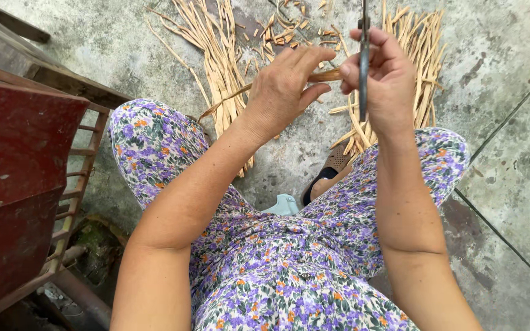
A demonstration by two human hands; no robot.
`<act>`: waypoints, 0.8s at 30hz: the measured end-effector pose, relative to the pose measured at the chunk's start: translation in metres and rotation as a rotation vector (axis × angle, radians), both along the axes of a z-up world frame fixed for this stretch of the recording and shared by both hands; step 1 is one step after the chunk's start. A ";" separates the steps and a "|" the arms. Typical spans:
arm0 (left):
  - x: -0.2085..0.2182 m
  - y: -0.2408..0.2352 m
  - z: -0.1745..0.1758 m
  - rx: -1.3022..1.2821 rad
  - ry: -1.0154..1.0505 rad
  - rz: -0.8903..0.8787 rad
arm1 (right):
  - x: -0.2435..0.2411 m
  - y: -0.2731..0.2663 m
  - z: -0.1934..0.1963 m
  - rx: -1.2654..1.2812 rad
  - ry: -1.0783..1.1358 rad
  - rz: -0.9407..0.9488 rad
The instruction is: The person sits cross-legged on a small stool and uses shears to trim and shape thin bamboo strips. They repeatedly pick up strips, cut off excess material, and place the trimmed pieces into a pile on the floor.
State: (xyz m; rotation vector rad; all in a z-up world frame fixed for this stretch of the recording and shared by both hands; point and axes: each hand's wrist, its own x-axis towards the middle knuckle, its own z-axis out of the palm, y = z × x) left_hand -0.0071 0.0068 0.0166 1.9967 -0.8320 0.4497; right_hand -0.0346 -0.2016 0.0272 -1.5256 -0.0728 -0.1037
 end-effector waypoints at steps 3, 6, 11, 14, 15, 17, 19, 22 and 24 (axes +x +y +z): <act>0.004 -0.004 -0.009 0.093 -0.022 0.015 | -0.003 0.006 -0.009 0.123 0.025 -0.006; 0.012 -0.003 -0.012 0.020 0.035 0.040 | 0.003 -0.001 -0.014 0.163 -0.010 -0.021; 0.023 0.010 -0.004 -0.217 0.357 -0.041 | -0.003 -0.004 -0.020 -0.040 -0.140 -0.086; 0.026 0.014 -0.001 -0.423 0.499 -0.193 | -0.014 0.004 -0.022 -0.255 -0.146 -0.077; 0.026 0.015 -0.001 -0.504 0.515 -0.251 | -0.016 0.006 -0.023 -0.261 -0.157 -0.065; 0.024 0.015 -0.004 -0.503 0.568 -0.298 | -0.020 0.010 -0.025 -0.276 -0.176 -0.052; 0.023 0.015 -0.007 -0.537 0.615 -0.355 | -0.018 0.014 -0.029 -0.243 -0.140 -0.065; 0.021 0.013 -0.010 -0.614 0.668 -0.445 | -0.017 0.019 -0.039 -0.229 -0.101 -0.050; 0.022 0.018 -0.007 -0.627 0.679 -0.471 | -0.017 0.027 -0.048 -0.184 -0.102 -0.025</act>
